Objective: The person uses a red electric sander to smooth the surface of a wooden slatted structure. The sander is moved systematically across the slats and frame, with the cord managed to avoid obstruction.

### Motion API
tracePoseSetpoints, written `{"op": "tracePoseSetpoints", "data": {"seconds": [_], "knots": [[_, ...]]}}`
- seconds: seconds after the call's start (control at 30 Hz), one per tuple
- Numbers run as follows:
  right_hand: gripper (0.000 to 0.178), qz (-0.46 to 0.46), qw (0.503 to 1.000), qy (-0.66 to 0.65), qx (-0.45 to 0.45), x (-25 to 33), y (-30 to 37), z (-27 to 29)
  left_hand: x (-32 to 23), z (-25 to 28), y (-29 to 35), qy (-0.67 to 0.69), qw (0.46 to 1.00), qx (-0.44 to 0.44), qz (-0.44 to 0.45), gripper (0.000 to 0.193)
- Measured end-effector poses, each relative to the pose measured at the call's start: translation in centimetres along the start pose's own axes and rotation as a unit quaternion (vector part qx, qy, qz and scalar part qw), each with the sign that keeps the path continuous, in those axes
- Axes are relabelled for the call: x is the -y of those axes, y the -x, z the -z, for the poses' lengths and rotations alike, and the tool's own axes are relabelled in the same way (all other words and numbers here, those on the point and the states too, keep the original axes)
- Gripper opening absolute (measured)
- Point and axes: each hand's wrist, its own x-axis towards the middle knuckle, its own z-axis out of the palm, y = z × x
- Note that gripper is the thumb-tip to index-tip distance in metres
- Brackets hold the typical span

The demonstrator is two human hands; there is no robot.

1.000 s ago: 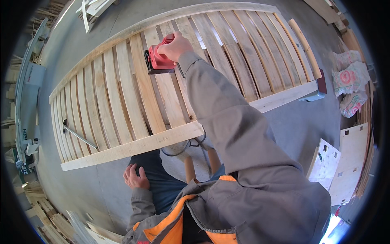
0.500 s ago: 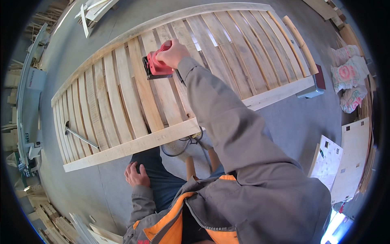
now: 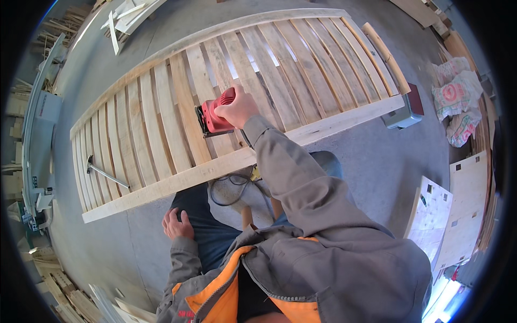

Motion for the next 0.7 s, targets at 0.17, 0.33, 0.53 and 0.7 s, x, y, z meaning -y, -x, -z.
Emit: {"op": "tracePoseSetpoints", "data": {"seconds": [0.17,0.33,0.53,0.7], "knots": [[0.082,-0.01,0.999,-0.03,0.014,-0.4,1.1,0.0,0.0,-0.1,0.2,-0.003,1.0,-0.006,0.006,0.033],[0.075,-0.007,1.0,0.027,-0.008,0.0,-3.5,-1.3,1.0,-0.5,-0.4,0.006,1.0,0.0,-0.018,0.033],[0.076,-0.072,0.996,-0.009,0.061,4.6,-9.8,-0.9,0.4,0.2,-0.8,0.018,1.0,0.004,-0.017,0.033],[0.068,-0.023,1.0,-0.008,0.019,5.0,-15.8,-2.9,-0.3,0.5,-1.5,0.007,1.0,0.012,-0.015,0.033]]}}
